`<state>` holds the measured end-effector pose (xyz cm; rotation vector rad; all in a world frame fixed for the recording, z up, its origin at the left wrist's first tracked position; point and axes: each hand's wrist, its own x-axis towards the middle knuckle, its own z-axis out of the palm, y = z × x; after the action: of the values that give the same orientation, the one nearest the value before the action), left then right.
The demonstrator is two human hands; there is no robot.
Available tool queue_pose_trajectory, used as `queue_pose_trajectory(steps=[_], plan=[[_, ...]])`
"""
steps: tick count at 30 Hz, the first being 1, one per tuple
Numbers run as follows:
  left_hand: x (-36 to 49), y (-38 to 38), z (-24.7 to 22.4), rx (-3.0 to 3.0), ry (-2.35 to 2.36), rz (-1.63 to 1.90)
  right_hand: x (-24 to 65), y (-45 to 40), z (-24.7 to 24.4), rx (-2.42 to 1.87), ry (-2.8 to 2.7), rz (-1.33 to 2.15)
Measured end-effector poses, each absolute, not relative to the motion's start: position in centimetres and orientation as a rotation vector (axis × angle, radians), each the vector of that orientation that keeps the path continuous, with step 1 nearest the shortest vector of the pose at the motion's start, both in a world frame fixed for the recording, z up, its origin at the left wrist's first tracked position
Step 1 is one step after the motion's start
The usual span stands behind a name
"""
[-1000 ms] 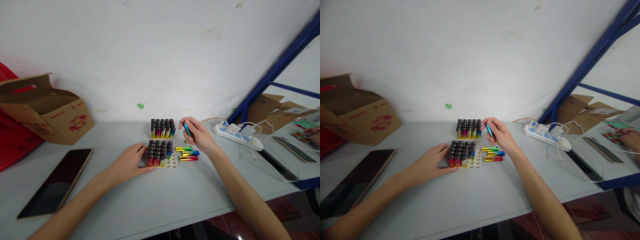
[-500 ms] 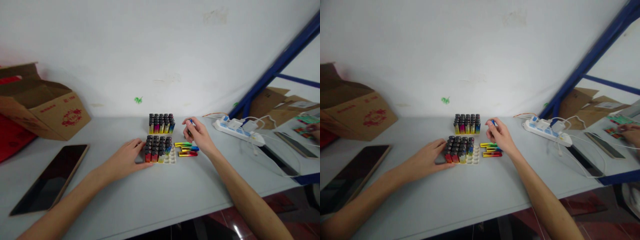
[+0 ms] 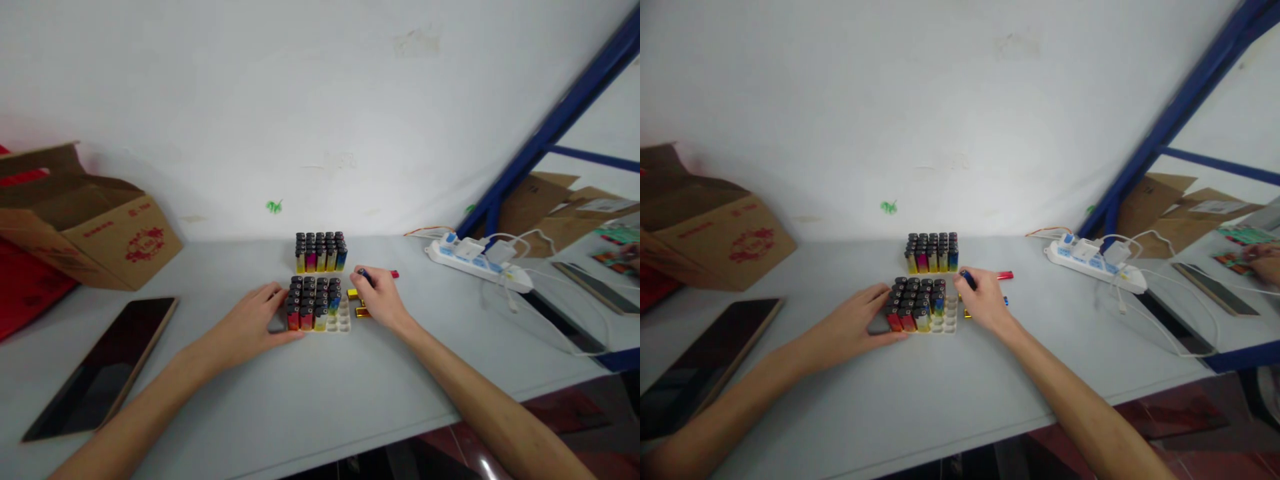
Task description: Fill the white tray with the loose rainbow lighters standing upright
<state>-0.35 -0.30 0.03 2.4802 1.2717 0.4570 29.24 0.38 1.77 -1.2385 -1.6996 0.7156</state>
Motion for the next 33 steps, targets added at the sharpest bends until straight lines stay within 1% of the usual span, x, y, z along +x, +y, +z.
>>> queue_pose_trajectory(steps=[8,18,25,27,30,33], plan=[[-0.4,-0.3,0.2,2.473,1.281,0.435,29.2,0.2,2.3,-1.238,-1.734,0.665],[-0.3,-0.3,0.3,2.484,1.287,0.421,29.4,0.4,1.9,-1.243,-1.761,0.613],[-0.3,-0.4,0.4,2.471,1.294,0.391,29.6,0.0,2.4,-1.169,-1.842,0.674],[-0.3,-0.4,0.4,2.471,1.290,0.383,29.7,-0.2,2.7,-1.090,-1.898,0.586],[-0.2,-0.4,0.5,2.480,1.283,0.391,29.9,-0.5,3.3,-0.980,-1.922,0.333],[-0.3,-0.4,0.3,2.488,1.276,0.422,30.2,-1.0,3.7,-0.975,-1.962,0.307]])
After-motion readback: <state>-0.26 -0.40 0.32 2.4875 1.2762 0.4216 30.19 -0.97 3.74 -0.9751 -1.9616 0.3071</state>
